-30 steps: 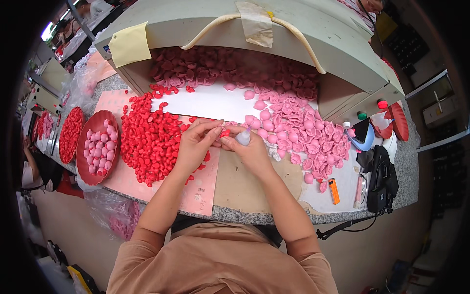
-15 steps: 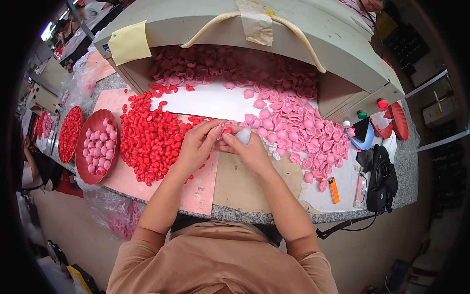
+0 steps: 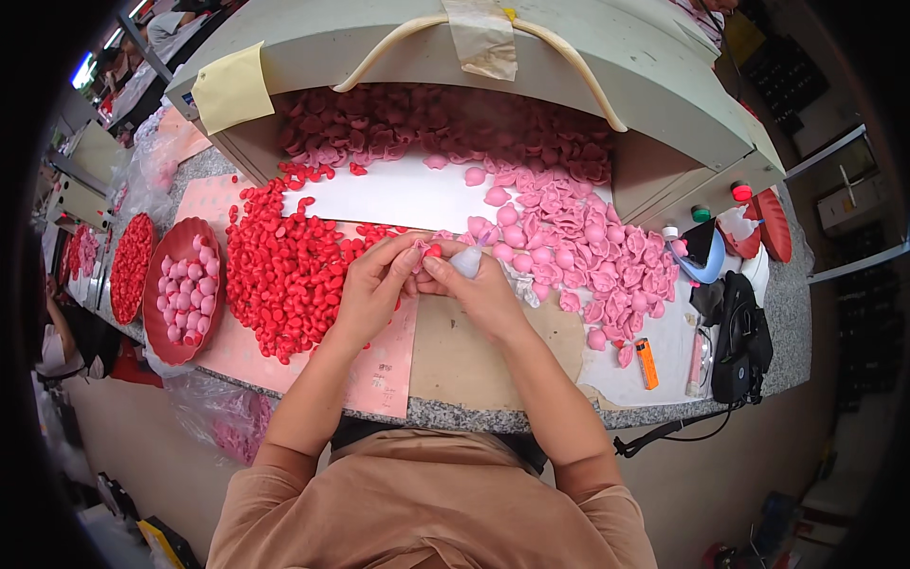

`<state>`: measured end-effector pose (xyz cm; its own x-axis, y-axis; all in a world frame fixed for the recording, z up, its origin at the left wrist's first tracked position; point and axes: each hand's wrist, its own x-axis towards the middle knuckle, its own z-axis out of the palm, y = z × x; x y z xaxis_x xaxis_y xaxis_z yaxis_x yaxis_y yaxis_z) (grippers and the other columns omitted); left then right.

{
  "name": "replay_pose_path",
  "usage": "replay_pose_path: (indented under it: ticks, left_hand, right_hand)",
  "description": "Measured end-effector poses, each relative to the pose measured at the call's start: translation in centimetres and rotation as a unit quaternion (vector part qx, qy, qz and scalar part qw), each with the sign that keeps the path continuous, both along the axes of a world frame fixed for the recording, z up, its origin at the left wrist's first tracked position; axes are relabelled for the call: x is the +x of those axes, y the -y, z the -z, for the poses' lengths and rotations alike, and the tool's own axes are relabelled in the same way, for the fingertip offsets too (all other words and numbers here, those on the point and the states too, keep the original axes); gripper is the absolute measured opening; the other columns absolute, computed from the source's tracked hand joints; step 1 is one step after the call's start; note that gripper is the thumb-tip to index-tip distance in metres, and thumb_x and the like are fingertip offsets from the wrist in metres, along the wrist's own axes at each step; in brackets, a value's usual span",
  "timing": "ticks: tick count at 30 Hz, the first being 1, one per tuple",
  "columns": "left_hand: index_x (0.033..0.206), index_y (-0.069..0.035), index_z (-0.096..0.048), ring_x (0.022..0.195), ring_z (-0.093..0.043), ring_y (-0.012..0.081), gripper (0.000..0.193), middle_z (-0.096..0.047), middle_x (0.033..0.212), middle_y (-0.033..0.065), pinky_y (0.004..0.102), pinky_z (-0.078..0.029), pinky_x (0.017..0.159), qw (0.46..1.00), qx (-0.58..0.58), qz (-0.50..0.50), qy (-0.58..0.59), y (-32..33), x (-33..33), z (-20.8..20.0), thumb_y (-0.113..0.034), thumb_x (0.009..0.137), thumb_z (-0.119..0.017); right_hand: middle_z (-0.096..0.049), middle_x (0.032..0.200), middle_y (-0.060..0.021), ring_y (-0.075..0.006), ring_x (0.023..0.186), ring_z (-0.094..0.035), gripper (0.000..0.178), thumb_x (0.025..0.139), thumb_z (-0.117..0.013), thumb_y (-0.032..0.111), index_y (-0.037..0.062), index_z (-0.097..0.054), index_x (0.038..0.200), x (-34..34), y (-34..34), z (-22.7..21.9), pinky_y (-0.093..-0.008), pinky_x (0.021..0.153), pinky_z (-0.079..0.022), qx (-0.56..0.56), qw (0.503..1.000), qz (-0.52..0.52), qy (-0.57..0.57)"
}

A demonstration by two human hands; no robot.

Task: Manually assembling small pink and white plastic toy components at a factory workbench.

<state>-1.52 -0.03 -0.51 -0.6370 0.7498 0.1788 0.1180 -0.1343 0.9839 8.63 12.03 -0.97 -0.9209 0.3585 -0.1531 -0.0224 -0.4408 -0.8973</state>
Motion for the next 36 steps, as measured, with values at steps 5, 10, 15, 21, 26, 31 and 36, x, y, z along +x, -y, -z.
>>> replay_pose_path:
  ticks: [5,10,15,21,26,31,36]
  left_hand:
    - [0.110,-0.001,-0.061,0.066,-0.055,0.0103,0.023,-0.061,0.096,0.0086,0.0228,-0.047,0.059,1.000,0.007,-0.012,0.012,-0.1,-0.1,0.0,-0.012,0.092,-0.053]
    - [0.108,-0.001,-0.062,0.079,-0.059,0.0158,0.022,-0.062,0.091,0.0105,0.0248,-0.048,0.070,0.996,-0.012,-0.046,-0.075,0.2,0.0,-0.1,-0.009,0.089,-0.054]
    - [0.110,0.001,-0.058,0.070,-0.054,0.0089,0.022,-0.058,0.081,0.0048,0.0219,-0.047,0.061,0.992,0.011,0.051,0.115,-0.3,0.4,-0.1,-0.010,0.093,-0.049]
    - [0.112,-0.003,-0.058,0.063,-0.053,0.0040,0.027,-0.059,0.074,0.0006,0.0188,-0.043,0.053,0.998,-0.006,0.053,0.036,0.5,0.2,-0.8,-0.019,0.097,-0.043]
    - [0.113,-0.007,-0.058,0.055,-0.049,0.0041,0.028,-0.053,0.066,0.0000,0.0189,-0.039,0.048,0.998,0.012,0.049,0.030,0.3,0.4,-0.4,-0.022,0.098,-0.041]
    - [0.115,-0.006,-0.056,0.048,-0.044,0.0047,0.031,-0.050,0.062,-0.0020,0.0189,-0.035,0.044,0.985,-0.004,0.099,0.139,0.2,0.0,0.4,-0.027,0.098,-0.041]
    - [0.118,-0.007,-0.054,0.048,-0.045,0.0046,0.033,-0.048,0.059,-0.0033,0.0181,-0.035,0.044,0.975,-0.002,0.140,0.173,0.9,0.1,-0.1,-0.029,0.098,-0.039]
  right_hand:
    - [-0.062,0.099,-0.0072,-0.0138,0.087,-0.062,0.029,0.090,-0.056,0.015,-0.0020,-0.054,0.114,-0.1,0.1,-0.1,-0.0264,0.078,-0.053,-0.075,0.997,-0.019,-0.003]
    - [-0.060,0.098,-0.0083,-0.0157,0.089,-0.060,0.029,0.091,-0.055,0.016,-0.0005,-0.052,0.115,-0.6,0.9,0.2,-0.0286,0.079,-0.052,0.024,1.000,0.014,0.010]
    - [-0.059,0.091,-0.0047,-0.0124,0.080,-0.058,0.026,0.091,-0.055,0.016,0.0014,-0.052,0.113,0.3,-0.2,-0.2,-0.0249,0.071,-0.051,-0.007,0.999,-0.027,0.027]
    - [-0.060,0.081,-0.0041,-0.0094,0.069,-0.056,0.019,0.090,-0.055,0.013,-0.0005,-0.055,0.104,0.0,0.1,0.0,-0.0204,0.057,-0.045,0.008,0.999,-0.013,0.029]
    - [-0.058,0.077,-0.0036,-0.0087,0.063,-0.053,0.024,0.089,-0.056,0.017,0.0012,-0.053,0.106,-0.3,0.4,-0.1,-0.0188,0.051,-0.041,-0.009,1.000,-0.027,0.010]
    - [-0.057,0.073,-0.0037,-0.0093,0.058,-0.054,0.024,0.089,-0.056,0.017,0.0007,-0.052,0.107,0.0,1.4,0.1,-0.0191,0.048,-0.042,0.036,0.999,0.031,0.008]
    - [-0.057,0.070,-0.0042,-0.0104,0.052,-0.054,0.023,0.088,-0.056,0.016,0.0007,-0.051,0.105,-0.1,1.7,-1.0,-0.0190,0.044,-0.043,-0.011,0.999,0.038,0.000]
